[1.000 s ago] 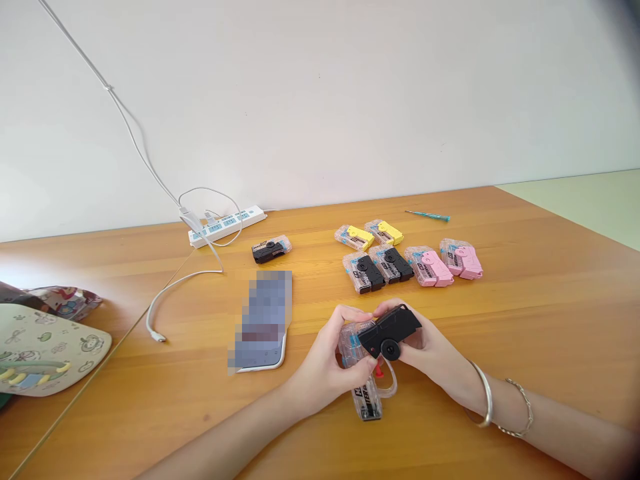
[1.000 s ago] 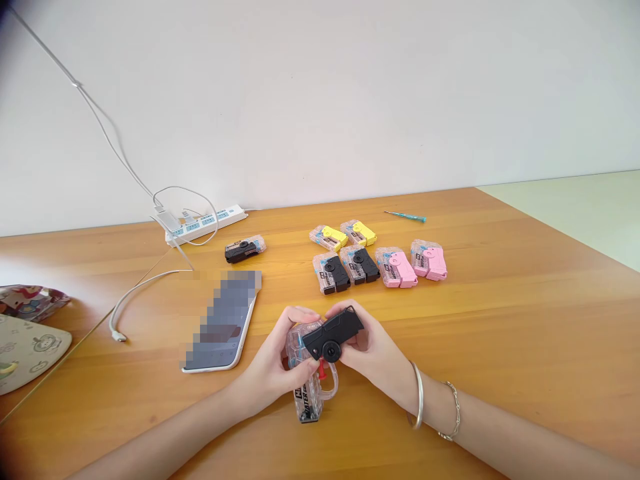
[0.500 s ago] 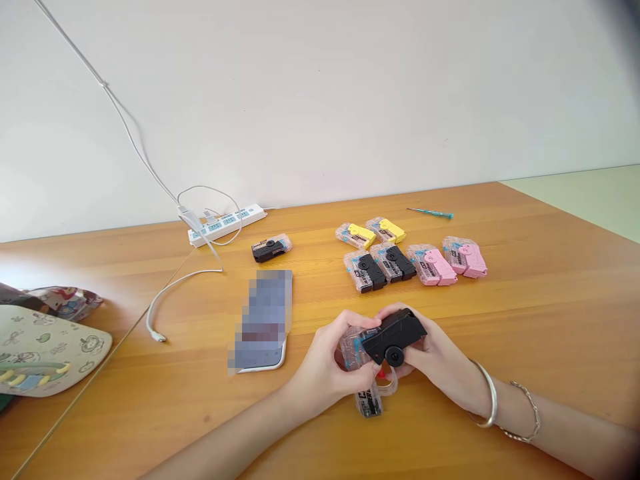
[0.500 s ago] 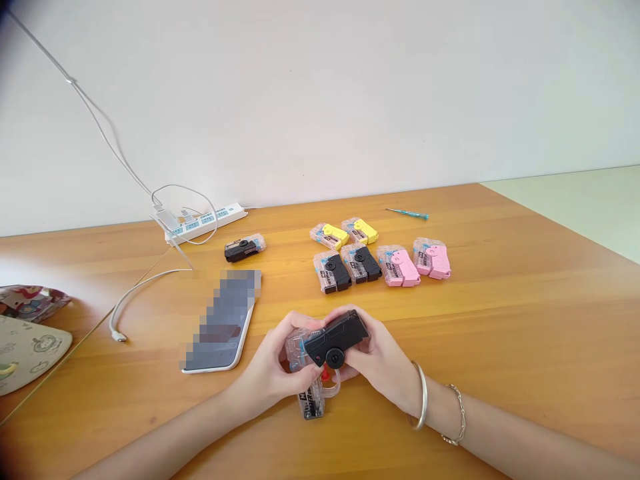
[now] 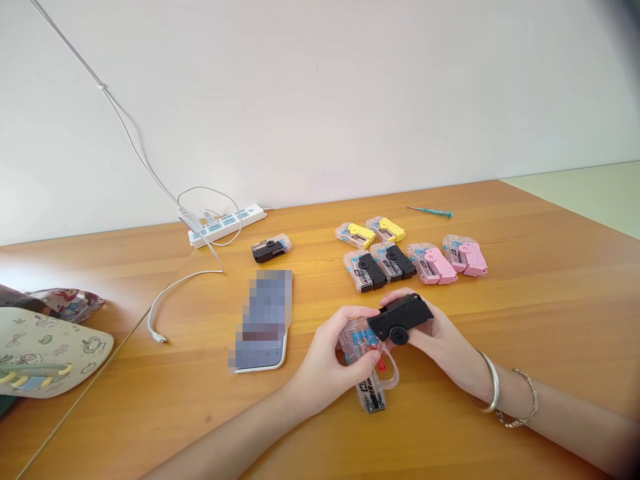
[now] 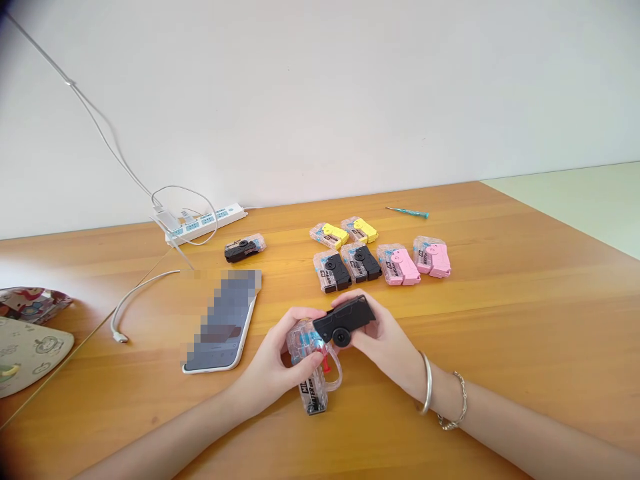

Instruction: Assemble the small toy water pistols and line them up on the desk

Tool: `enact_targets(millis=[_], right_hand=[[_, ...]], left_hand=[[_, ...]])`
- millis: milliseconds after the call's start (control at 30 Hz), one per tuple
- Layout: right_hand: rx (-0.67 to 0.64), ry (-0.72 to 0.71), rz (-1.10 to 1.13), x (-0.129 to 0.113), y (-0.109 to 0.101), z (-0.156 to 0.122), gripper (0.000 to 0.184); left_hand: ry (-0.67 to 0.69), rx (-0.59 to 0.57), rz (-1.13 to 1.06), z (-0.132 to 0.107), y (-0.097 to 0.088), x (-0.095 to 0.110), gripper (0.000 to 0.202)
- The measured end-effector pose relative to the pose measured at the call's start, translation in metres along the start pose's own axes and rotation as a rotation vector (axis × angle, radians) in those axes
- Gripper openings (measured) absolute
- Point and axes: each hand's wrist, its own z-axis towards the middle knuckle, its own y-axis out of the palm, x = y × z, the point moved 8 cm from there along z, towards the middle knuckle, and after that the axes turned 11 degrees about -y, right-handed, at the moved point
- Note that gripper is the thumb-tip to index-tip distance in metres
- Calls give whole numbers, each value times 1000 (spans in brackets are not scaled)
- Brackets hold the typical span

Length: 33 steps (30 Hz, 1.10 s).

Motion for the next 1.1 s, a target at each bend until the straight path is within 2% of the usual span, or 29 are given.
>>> enact_targets(millis=[133,267,367,467,533,633,767,867,967,1100], right_hand=[[18,-84,-85,-11,-13,7,19],[41,-177,-266,-21,-22,10,27],[20,-280,-422,-29,-20,10,33],[-45,-330,-501,-32,-12,8,36],[-69,-329,-521,-31,-8,6,36],[-90,-292,-502,-25,-4,4,40],[-161,-274,-488,-18,4,-1,37],[-180,-318,-523,-20,8,-5,35],[-151,-315,-525,-22,8,-6,36],[-48,-311,-530,-28,3,-4,32]], left_hand=[[-23,44,75,0,-1,-1,32],[0,150,332,-2,-3,0,34],[52,215,540,-3,-2,5,31],[91,223,665,-2,1,8,23],[78,225,672,-2,0,6,26],[75,289,586,-4,-8,8,34],[157,302,521,-7,-10,13,18],[208,297,526,-9,-8,16,16],[223,318,532,-11,-9,16,17],[252,305,541,-12,-7,19,7]])
